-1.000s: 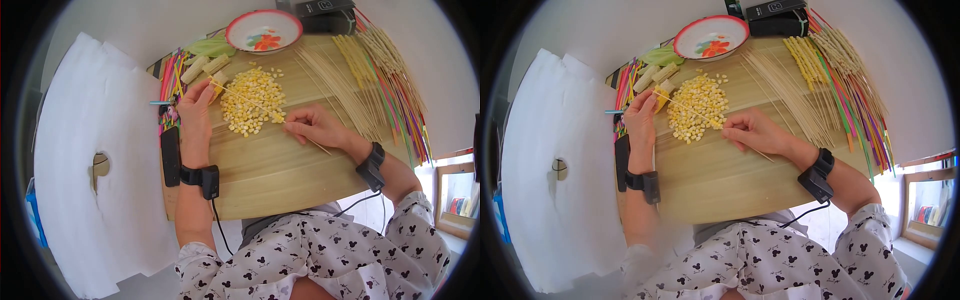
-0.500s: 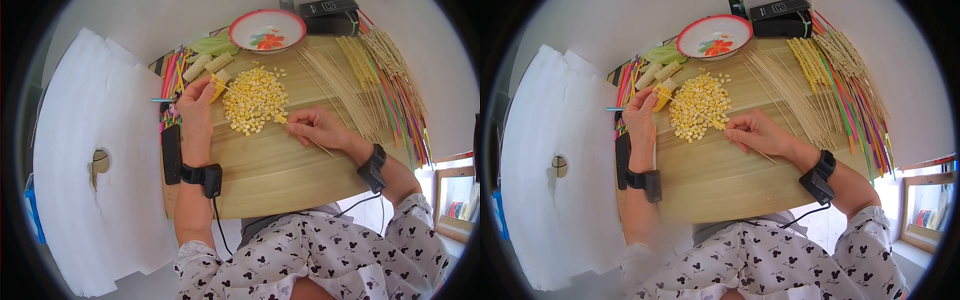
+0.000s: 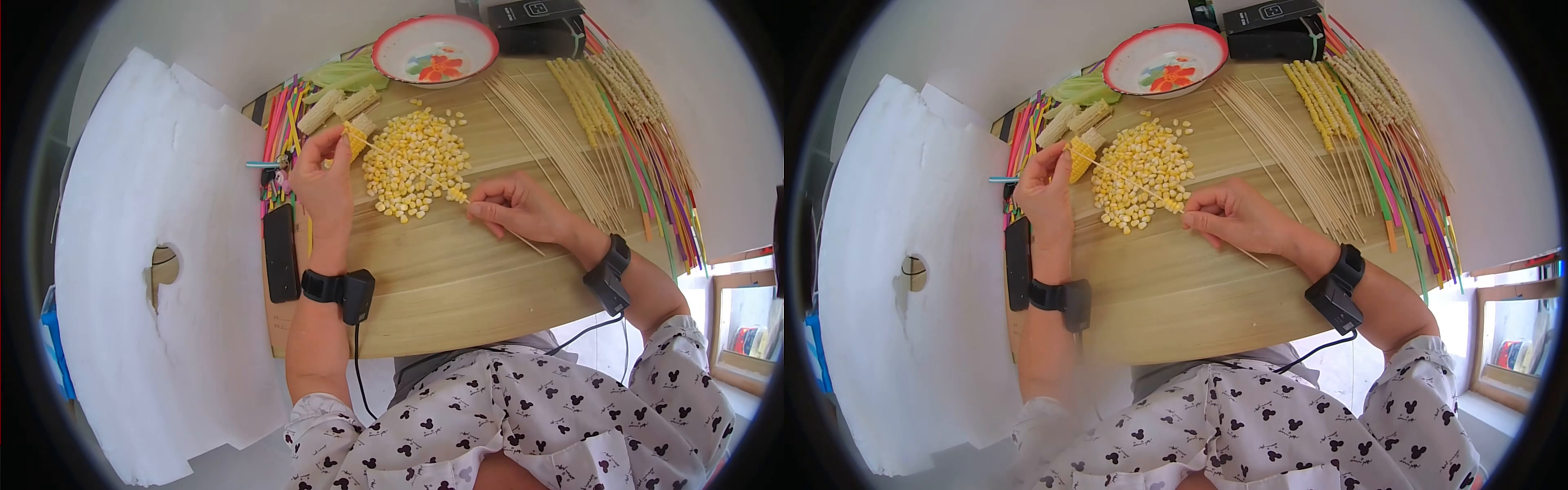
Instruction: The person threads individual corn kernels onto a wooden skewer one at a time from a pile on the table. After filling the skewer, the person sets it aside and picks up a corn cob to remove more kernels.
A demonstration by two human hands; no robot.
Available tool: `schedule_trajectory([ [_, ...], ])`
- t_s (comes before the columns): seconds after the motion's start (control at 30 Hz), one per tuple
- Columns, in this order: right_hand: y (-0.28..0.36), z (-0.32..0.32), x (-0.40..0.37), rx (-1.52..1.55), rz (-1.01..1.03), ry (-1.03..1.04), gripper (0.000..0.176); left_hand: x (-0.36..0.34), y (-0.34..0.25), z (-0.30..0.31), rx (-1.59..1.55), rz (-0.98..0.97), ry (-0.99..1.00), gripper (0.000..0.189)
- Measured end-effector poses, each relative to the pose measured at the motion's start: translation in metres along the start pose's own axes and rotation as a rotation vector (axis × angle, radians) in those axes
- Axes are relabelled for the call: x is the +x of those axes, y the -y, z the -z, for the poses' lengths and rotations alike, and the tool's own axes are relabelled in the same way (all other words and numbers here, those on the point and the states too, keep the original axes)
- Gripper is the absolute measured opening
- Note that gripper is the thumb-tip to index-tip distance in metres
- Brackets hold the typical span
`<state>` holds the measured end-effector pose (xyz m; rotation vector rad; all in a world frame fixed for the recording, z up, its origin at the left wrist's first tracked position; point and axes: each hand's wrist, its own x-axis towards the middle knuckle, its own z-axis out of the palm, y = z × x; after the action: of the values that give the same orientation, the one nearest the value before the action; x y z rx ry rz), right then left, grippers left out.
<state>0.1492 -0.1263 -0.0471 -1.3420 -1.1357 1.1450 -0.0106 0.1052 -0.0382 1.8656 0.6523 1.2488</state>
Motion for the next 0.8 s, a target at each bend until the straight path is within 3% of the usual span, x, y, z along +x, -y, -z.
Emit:
schedule_trajectory([
  [0.53, 0.000, 0.000, -0.001, -0.009, 0.004, 0.005, 0.023, -0.012, -0.006, -0.011, -0.075, 0.039, -0.002, 0.015],
  [0.8, -0.004, 0.001, 0.002, 0.031, 0.045, -0.046, 0.022, -0.035, -0.023, -0.031, -0.031, 0.059, 0.171, 0.016],
])
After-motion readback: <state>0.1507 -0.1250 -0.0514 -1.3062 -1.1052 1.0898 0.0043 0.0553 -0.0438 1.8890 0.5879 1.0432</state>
